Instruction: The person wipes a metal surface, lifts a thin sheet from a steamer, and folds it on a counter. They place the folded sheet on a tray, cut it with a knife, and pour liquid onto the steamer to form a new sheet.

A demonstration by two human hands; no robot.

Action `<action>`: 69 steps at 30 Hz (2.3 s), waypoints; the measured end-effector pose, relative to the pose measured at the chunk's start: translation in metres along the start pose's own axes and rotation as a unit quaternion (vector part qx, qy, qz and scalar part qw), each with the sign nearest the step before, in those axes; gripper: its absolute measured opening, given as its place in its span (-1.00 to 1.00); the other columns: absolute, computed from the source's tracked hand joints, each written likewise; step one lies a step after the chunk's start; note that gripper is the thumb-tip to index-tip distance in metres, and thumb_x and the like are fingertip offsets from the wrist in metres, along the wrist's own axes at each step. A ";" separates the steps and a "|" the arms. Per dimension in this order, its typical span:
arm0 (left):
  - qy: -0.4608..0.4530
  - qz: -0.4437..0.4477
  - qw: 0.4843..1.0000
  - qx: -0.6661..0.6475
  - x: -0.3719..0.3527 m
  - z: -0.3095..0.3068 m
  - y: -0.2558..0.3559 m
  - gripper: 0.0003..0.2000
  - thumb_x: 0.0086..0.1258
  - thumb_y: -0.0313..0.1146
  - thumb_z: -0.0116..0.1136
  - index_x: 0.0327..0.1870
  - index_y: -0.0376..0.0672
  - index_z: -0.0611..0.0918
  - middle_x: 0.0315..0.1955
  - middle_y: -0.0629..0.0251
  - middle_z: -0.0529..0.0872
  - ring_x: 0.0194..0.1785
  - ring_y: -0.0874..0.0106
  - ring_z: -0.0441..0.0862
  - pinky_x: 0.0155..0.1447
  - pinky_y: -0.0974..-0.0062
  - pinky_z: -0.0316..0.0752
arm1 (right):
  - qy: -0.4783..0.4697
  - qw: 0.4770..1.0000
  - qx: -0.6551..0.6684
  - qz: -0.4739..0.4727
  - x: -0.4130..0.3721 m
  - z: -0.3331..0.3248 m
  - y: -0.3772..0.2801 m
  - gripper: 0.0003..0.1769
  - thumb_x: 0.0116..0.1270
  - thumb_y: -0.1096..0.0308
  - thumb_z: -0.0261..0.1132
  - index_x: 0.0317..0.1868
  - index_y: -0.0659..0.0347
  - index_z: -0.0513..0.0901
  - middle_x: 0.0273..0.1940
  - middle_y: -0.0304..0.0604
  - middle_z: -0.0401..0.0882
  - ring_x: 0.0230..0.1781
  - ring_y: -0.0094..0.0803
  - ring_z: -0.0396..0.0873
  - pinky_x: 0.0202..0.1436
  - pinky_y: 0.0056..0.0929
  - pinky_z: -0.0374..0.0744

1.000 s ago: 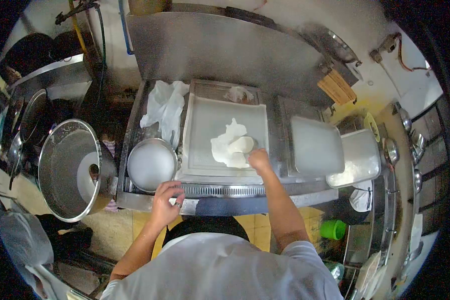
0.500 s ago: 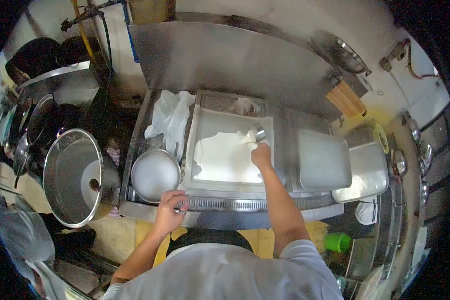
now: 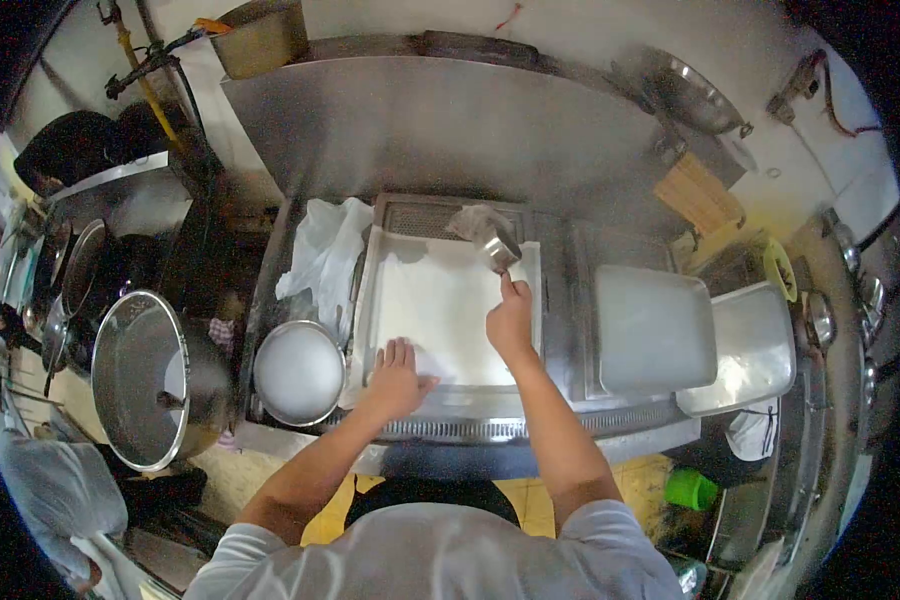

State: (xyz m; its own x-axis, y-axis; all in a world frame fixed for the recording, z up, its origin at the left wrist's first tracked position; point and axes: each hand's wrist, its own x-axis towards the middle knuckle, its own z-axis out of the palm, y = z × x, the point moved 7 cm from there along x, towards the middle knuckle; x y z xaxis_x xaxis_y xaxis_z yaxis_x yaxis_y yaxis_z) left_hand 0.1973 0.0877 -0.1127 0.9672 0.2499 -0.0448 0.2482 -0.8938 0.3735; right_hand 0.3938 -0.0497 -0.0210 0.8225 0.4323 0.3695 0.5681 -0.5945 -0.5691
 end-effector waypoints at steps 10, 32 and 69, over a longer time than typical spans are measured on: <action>-0.018 -0.075 0.992 0.095 0.135 0.019 -0.019 -0.03 0.57 0.35 -0.23 0.60 -0.51 0.12 0.64 -0.25 0.03 0.71 -0.14 -0.10 0.70 -0.14 -0.25 | -0.034 0.991 0.088 0.100 -0.076 -0.042 0.026 -0.33 0.21 0.79 0.09 0.38 0.36 0.55 -0.09 0.04 0.59 -0.16 -0.18 0.58 -0.03 -0.32 0.59; 0.006 0.009 0.999 0.040 0.121 0.041 0.101 0.10 0.33 0.41 0.13 0.64 -0.36 0.11 0.66 -0.25 -0.10 0.72 -0.18 -0.25 0.62 -0.40 -0.33 | -0.015 0.985 0.120 0.124 -0.091 -0.093 0.047 -0.38 0.22 0.81 0.03 0.31 0.44 0.59 -0.11 0.04 0.61 -0.16 -0.21 0.62 -0.01 -0.37 0.61; 0.285 -0.231 0.921 -0.127 -0.261 -0.057 -0.181 -0.77 0.24 -0.32 0.42 -0.09 -0.10 0.79 -0.01 0.14 0.77 0.12 0.05 0.64 0.31 0.06 0.47 | -0.497 0.695 0.414 0.315 -0.216 0.263 -0.203 -0.67 0.16 0.79 0.12 -0.09 0.47 0.68 -0.27 -0.13 0.60 -0.37 -0.40 0.54 -0.39 -0.45 0.49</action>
State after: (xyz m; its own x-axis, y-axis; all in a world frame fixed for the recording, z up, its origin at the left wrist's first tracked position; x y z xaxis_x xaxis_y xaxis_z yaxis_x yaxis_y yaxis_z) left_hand -0.1033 0.2052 -0.1159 0.5577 0.8019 0.2142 0.5363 -0.5451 0.6444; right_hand 0.0944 0.1563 -0.1787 0.2432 0.7625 -0.5995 -0.4437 -0.4621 -0.7678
